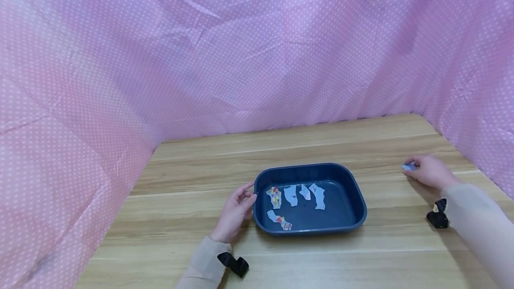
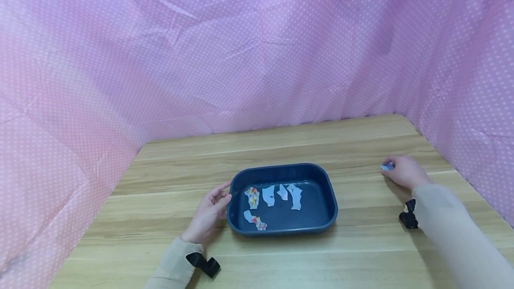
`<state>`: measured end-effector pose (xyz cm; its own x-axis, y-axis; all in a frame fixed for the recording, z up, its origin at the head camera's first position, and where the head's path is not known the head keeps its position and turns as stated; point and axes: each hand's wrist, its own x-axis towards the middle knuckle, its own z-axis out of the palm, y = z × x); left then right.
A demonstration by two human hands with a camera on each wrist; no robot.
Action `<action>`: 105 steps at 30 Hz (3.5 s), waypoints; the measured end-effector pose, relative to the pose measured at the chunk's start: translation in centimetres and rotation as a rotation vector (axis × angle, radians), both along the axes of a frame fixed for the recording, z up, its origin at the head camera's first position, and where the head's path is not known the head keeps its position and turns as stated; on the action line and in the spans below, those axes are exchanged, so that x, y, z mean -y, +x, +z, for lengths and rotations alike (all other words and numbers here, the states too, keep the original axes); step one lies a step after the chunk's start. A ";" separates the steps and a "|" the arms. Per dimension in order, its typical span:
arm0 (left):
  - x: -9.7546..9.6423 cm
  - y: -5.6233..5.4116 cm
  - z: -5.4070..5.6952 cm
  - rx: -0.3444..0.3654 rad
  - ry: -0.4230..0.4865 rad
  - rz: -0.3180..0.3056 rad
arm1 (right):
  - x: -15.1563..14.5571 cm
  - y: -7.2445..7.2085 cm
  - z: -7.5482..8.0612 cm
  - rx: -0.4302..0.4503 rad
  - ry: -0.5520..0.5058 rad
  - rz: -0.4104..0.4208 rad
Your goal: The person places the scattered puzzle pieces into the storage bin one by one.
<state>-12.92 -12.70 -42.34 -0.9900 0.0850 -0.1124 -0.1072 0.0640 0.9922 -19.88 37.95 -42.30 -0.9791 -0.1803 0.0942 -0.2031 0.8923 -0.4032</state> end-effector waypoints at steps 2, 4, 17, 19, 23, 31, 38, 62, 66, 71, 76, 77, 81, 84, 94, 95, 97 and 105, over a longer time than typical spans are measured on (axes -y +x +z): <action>0.0 0.0 0.0 0.003 -0.001 0.003 | 0.0 0.0 0.0 -0.002 -0.007 0.004; 0.0 -0.1 0.1 0.007 -0.003 0.006 | 0.1 0.1 0.1 0.009 -0.013 0.006; 0.0 -0.1 0.6 0.019 -0.007 0.007 | -0.3 0.2 0.6 0.124 -0.067 0.008; 0.1 -0.2 0.6 0.019 -0.004 0.004 | -0.4 0.2 0.5 0.111 -0.078 0.007; 0.3 -0.3 0.6 0.014 -0.010 -0.007 | -0.5 0.4 0.4 0.103 -0.116 0.006; 0.4 -0.8 0.8 0.015 -0.015 -0.011 | -1.0 1.0 0.6 0.075 -0.151 -0.023; 0.4 -1.0 0.7 0.017 -0.013 -0.002 | -1.1 1.6 0.3 0.023 -0.176 -0.027; 0.5 -0.9 0.5 0.020 -0.023 -0.013 | 0.4 3.5 0.1 0.045 -0.209 0.018; 0.6 -1.0 0.4 0.017 -0.027 -0.008 | 1.1 3.6 0.2 0.056 -0.223 0.031; 0.6 -1.1 0.4 0.025 -0.022 -0.008 | 2.0 3.9 0.4 0.049 -0.252 0.040; 0.5 -1.0 0.4 0.024 -0.012 -0.010 | 2.9 4.0 0.7 0.062 -0.274 0.044; 0.5 -1.0 0.4 0.021 -0.010 -0.009 | 3.1 4.0 0.7 0.061 -0.278 0.046; 0.4 -1.0 0.3 0.009 -0.003 -0.008 | 4.0 4.2 0.9 0.042 -0.303 0.071; 0.4 -1.0 0.2 0.006 0.004 -0.007 | 4.7 4.2 1.1 0.039 -0.311 0.089; 0.2 -1.0 0.1 0.016 0.005 -0.009 | 5.5 4.1 2.5 0.021 -0.391 0.145; 0.2 -1.0 0.1 0.015 0.005 -0.008 | 5.6 4.0 2.7 0.029 -0.411 0.146; 0.2 -1.0 0.1 0.016 0.007 -0.004 | 5.8 3.8 3.3 0.050 -0.437 0.142; 0.2 -1.0 0.2 0.014 0.010 0.005 | 7.5 3.8 5.5 0.079 -0.443 0.139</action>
